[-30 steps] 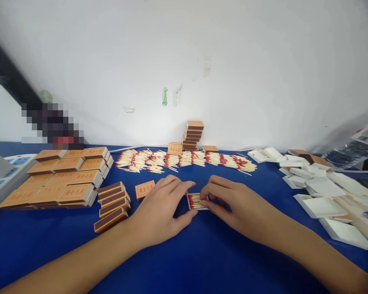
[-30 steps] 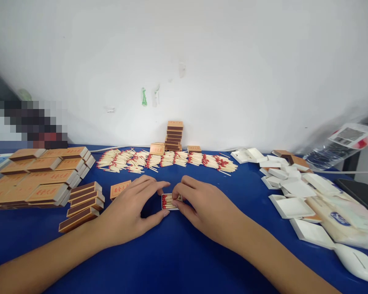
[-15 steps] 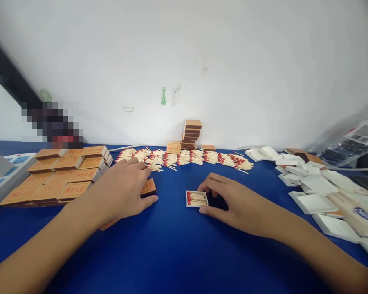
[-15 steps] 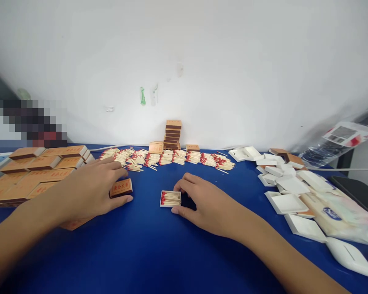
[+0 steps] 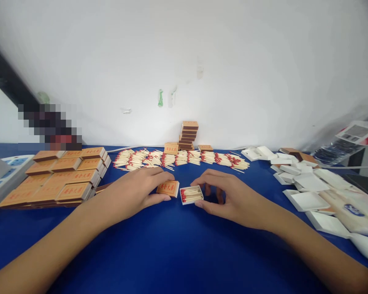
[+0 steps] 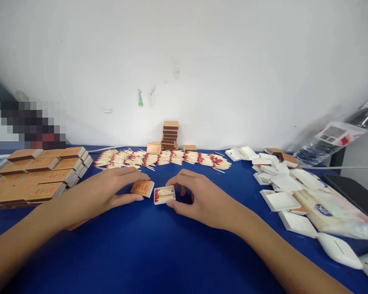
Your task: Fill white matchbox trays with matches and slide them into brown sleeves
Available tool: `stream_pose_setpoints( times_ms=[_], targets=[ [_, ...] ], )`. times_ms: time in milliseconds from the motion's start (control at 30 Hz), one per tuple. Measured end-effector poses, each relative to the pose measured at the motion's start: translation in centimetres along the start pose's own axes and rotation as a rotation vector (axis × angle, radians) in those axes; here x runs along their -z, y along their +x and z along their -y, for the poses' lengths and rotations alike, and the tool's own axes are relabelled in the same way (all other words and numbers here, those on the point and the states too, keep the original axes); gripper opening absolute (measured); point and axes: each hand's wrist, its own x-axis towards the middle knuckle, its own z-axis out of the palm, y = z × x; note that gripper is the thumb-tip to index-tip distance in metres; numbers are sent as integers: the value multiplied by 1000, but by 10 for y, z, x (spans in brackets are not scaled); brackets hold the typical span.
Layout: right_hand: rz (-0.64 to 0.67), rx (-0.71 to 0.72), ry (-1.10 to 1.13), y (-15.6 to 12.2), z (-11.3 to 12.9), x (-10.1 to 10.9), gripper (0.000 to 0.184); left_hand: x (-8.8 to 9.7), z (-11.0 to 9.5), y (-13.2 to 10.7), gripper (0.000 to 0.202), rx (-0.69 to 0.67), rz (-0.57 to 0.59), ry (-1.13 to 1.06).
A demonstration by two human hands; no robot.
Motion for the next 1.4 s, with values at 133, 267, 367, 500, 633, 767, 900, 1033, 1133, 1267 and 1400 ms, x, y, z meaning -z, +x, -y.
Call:
stream_pose_setpoints(
  times_ms=[133, 267, 367, 500, 633, 767, 900, 1033, 1133, 1267, 1400],
  targets=[
    [-13, 7, 25, 0, 0, 2, 28, -2, 3, 1, 35, -12, 11, -46],
    [-8, -2, 70, 1, 2, 4, 31, -4, 4, 2, 35, -46, 13, -84],
    [7, -7, 118, 2, 2, 4, 32, -3, 2, 3, 33, -56, 28, -125],
    [7, -19, 165, 4, 0, 5, 33, 1, -3, 4, 27, -57, 13, -185],
    [9, -25, 187, 5, -3, 6, 37, 3, -2, 4, 26, -80, -33, -242],
    [13, -30, 181, 4, -1, 6, 39, 1, 0, 5, 27, -79, -35, -245],
    [-4, -36, 158, 4, 1, 6, 36, 0, 2, 6, 20, -84, -16, -252],
    [-4, -37, 169, 4, 0, 7, 35, 0, 4, 6, 23, -68, -28, -250],
    [-20, -39, 188, 5, -2, 7, 36, 2, 5, 6, 26, -58, -26, -269],
    [-25, -54, 215, 5, -2, 8, 38, 4, 4, 7, 28, -84, -10, -317],
    [-90, -62, 182, 4, 1, 6, 38, 5, 2, 6, 27, -66, 11, -343]
  ],
)
